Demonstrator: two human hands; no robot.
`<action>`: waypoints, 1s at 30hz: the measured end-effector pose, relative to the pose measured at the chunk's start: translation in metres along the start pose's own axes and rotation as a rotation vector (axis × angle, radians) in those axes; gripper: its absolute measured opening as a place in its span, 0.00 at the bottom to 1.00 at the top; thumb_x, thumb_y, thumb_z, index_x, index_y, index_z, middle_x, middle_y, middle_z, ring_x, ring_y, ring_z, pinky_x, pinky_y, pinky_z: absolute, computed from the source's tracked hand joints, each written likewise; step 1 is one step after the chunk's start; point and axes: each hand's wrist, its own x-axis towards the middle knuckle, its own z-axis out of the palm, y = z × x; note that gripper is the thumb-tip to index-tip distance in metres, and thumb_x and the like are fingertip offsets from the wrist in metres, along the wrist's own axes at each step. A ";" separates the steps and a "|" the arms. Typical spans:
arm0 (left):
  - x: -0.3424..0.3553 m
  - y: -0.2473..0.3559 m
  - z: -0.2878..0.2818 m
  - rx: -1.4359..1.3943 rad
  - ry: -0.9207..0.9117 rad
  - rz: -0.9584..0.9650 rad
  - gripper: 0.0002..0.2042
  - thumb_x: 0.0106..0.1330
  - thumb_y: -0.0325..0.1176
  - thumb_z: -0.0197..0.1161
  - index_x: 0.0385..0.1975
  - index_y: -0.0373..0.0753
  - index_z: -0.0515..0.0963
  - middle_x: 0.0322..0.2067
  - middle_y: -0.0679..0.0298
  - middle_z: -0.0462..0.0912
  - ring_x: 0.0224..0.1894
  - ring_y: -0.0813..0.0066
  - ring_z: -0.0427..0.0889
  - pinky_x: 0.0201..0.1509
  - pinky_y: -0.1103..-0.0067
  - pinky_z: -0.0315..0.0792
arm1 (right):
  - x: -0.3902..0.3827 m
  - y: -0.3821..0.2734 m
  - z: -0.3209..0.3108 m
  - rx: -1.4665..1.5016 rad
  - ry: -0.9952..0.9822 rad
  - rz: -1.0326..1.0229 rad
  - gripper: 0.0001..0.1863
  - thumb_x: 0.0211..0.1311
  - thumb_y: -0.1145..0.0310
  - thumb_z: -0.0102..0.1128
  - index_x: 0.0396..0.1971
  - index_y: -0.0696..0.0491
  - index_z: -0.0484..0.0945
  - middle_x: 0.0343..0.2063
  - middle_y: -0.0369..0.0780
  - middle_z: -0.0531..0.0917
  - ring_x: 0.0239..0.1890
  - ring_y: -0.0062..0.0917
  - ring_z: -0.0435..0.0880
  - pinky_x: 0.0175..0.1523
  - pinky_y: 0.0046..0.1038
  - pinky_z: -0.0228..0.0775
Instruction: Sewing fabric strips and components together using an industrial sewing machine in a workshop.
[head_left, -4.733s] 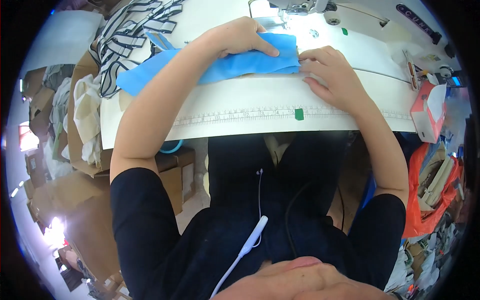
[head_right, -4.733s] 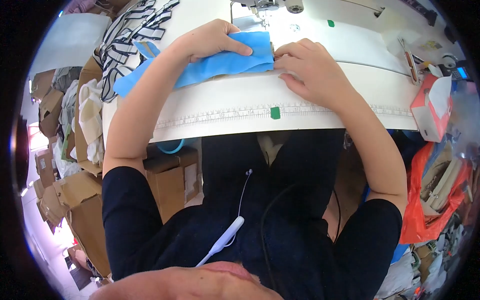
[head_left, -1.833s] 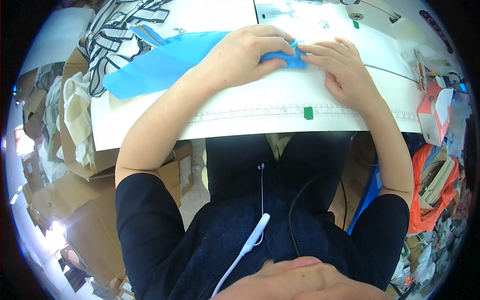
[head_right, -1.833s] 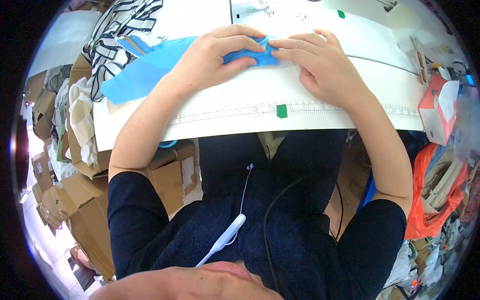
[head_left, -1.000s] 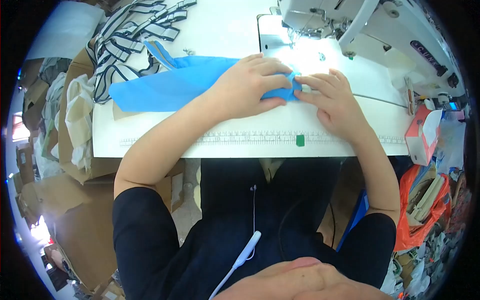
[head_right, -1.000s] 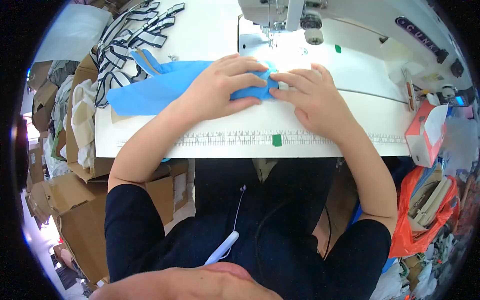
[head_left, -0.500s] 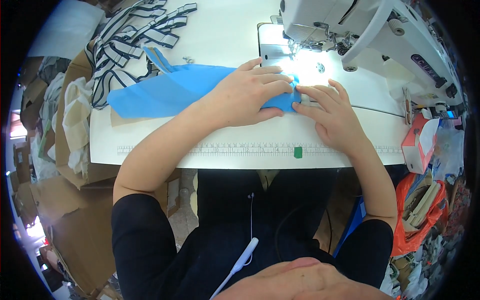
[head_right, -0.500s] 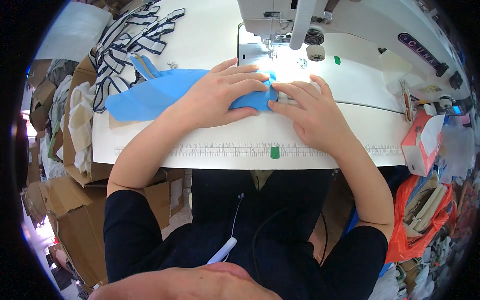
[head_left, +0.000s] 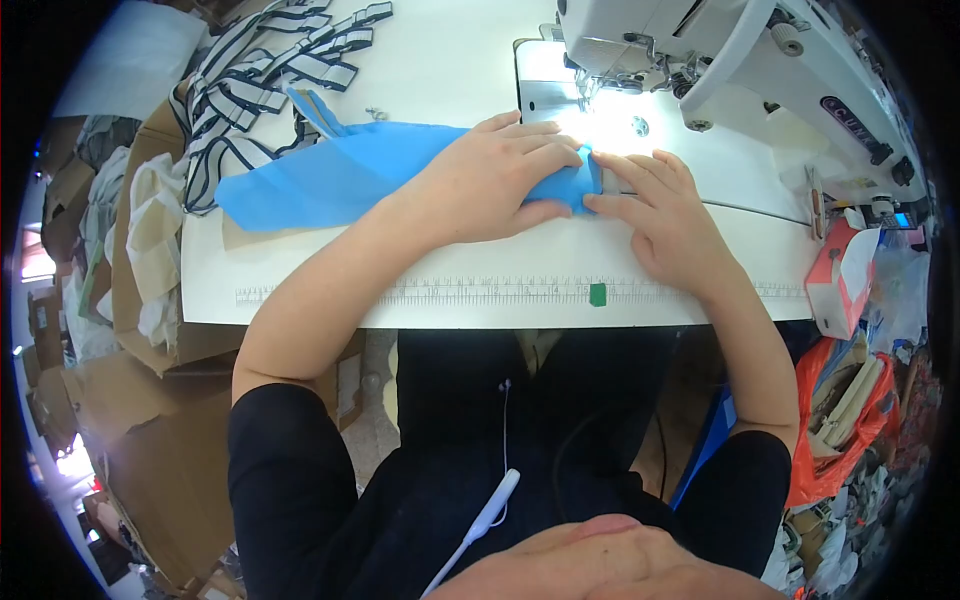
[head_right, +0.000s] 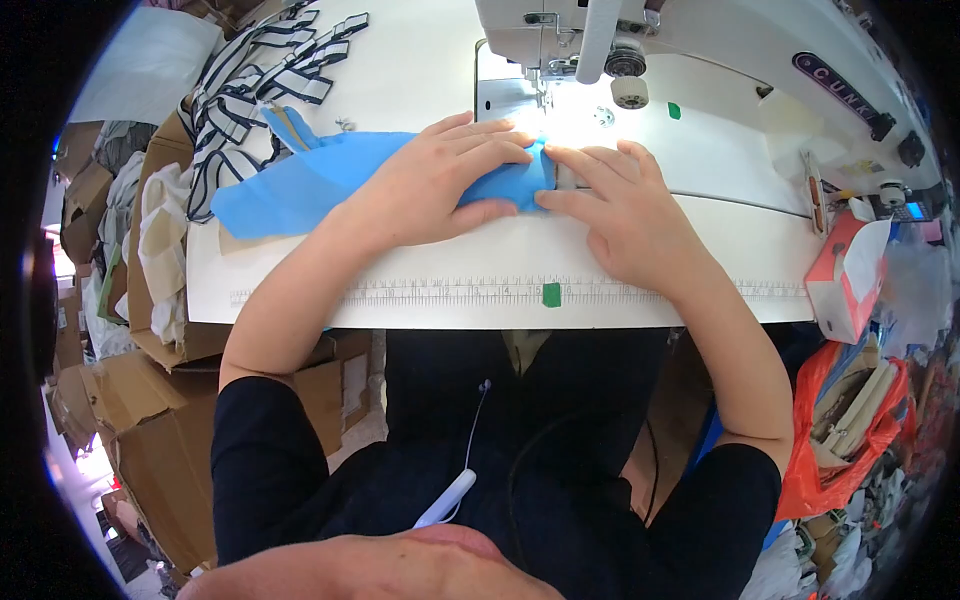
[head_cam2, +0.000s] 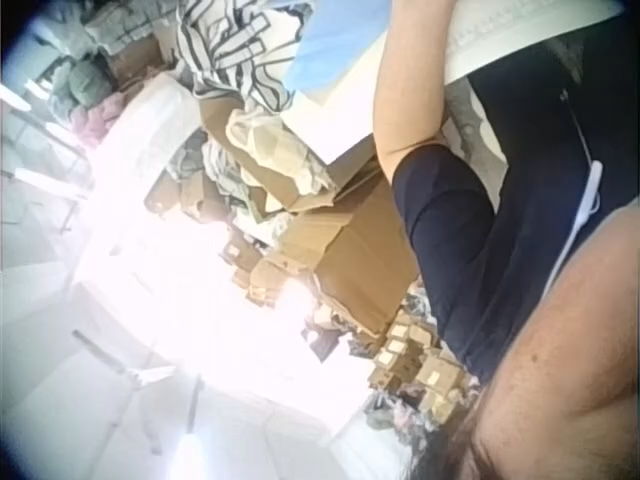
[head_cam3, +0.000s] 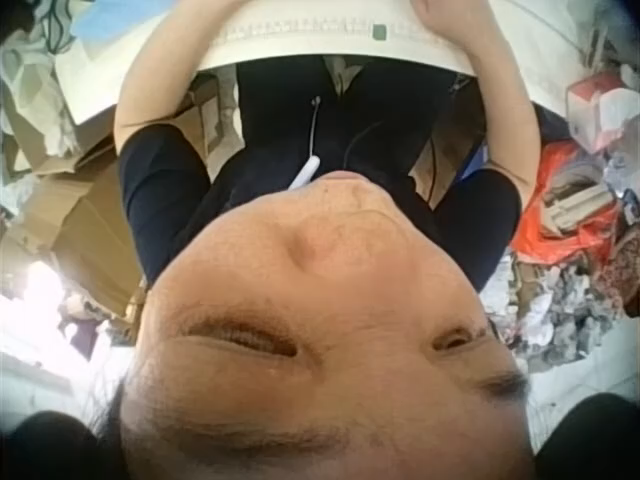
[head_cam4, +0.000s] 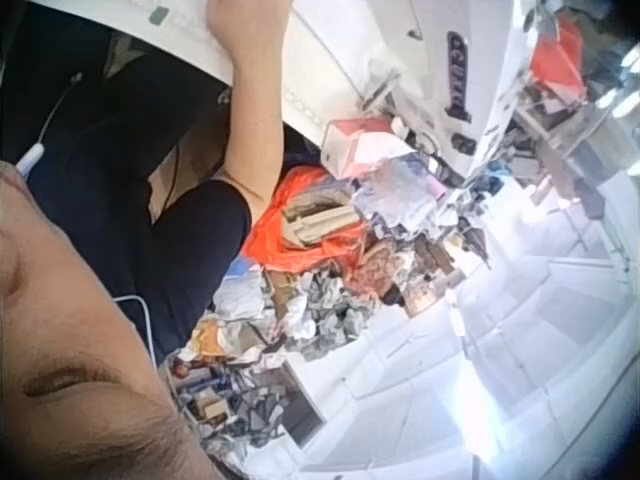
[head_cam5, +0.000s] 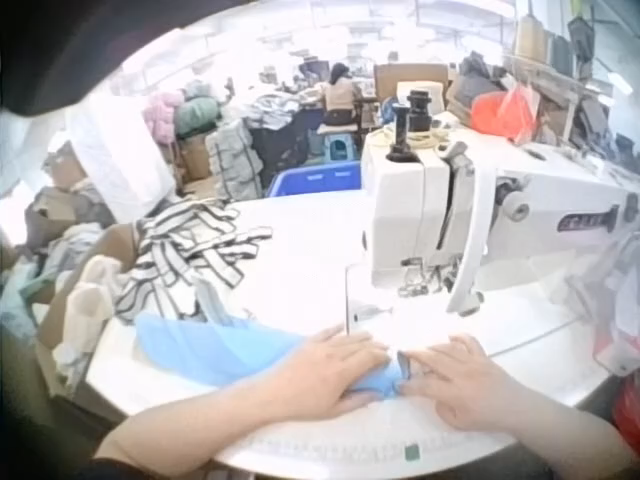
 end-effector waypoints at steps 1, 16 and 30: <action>0.001 -0.001 0.001 -0.016 0.031 0.013 0.15 0.60 0.37 0.64 0.46 0.42 0.74 0.54 0.62 0.77 0.61 0.61 0.70 0.67 0.64 0.62 | 0.000 0.000 0.000 0.002 0.000 0.002 0.23 0.47 0.80 0.58 0.45 0.43 0.80 0.59 0.39 0.72 0.60 0.32 0.69 0.68 0.45 0.50; 0.003 -0.004 0.006 -0.011 0.079 0.037 0.14 0.61 0.32 0.63 0.46 0.39 0.75 0.51 0.60 0.79 0.58 0.60 0.74 0.63 0.67 0.66 | -0.003 0.004 0.005 0.039 0.021 0.056 0.28 0.46 0.83 0.52 0.50 0.45 0.75 0.59 0.38 0.72 0.61 0.33 0.69 0.69 0.44 0.49; -0.004 0.001 -0.007 -0.001 -0.014 0.051 0.19 0.52 0.30 0.66 0.47 0.44 0.74 0.56 0.62 0.71 0.57 0.59 0.72 0.61 0.68 0.68 | -0.004 0.003 0.006 0.005 0.036 0.020 0.28 0.47 0.83 0.51 0.51 0.46 0.74 0.58 0.37 0.73 0.61 0.30 0.69 0.70 0.45 0.48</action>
